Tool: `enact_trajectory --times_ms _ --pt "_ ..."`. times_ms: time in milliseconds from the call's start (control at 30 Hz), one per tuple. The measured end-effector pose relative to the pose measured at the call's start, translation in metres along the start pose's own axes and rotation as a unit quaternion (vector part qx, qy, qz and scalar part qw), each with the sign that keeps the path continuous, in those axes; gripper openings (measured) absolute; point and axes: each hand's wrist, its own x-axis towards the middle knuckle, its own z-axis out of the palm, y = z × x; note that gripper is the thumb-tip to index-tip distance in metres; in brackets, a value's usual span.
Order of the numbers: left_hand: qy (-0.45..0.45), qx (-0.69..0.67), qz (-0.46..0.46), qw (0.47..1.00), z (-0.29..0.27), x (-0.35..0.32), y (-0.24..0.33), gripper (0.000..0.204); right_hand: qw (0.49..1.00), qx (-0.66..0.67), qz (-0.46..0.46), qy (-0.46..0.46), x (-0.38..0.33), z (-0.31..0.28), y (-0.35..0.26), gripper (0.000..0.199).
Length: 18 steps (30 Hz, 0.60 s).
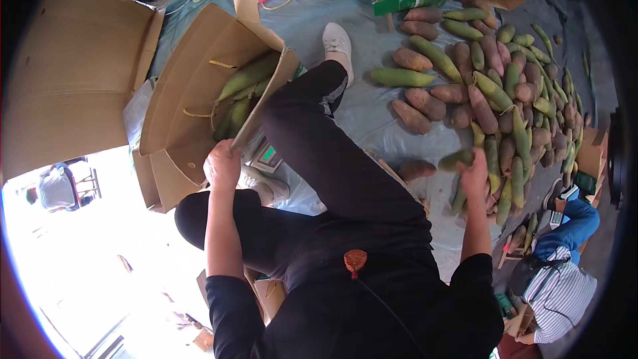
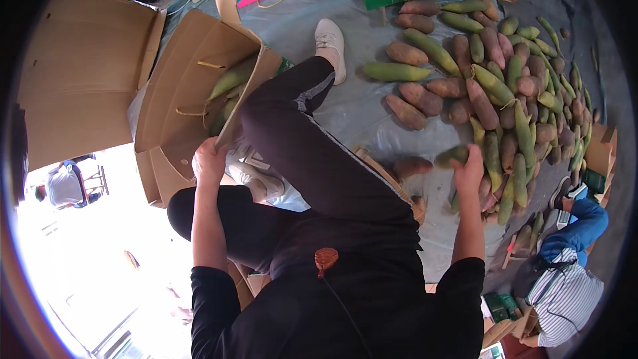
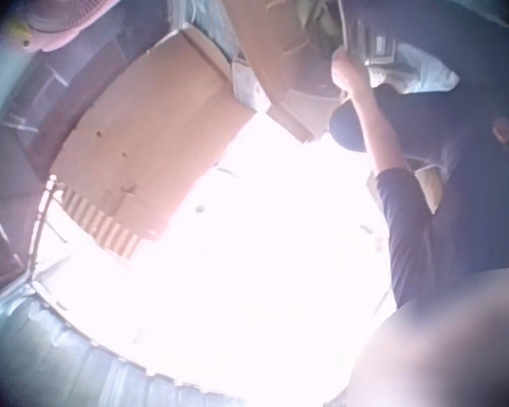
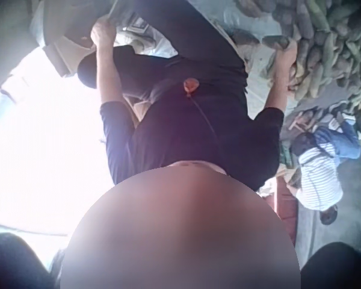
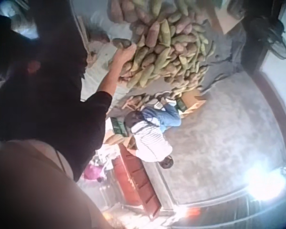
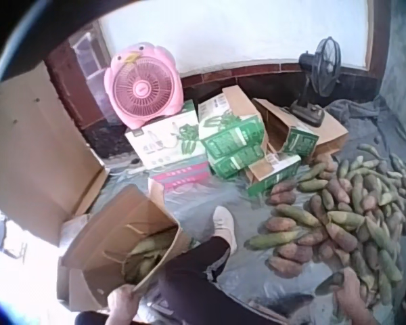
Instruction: The recorder is sitting on the floor, selecting produce from a pile and placing them into a cardboard box on a scale.
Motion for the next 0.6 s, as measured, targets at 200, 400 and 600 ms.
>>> enact_trajectory --times_ms 200,400,600 --pt "0.005 0.019 0.010 1.000 -0.005 -0.001 0.005 0.024 0.939 0.314 -0.122 0.068 0.098 -0.053 -0.139 0.050" --pt "-0.010 0.038 0.006 0.999 -0.009 -0.001 0.006 0.023 0.814 0.512 -0.272 0.037 0.139 -0.067 -0.302 0.048" --pt "-0.016 0.026 0.003 1.000 -0.007 0.000 0.005 0.025 0.817 0.489 -0.285 -0.108 0.134 -0.011 -0.412 0.045"
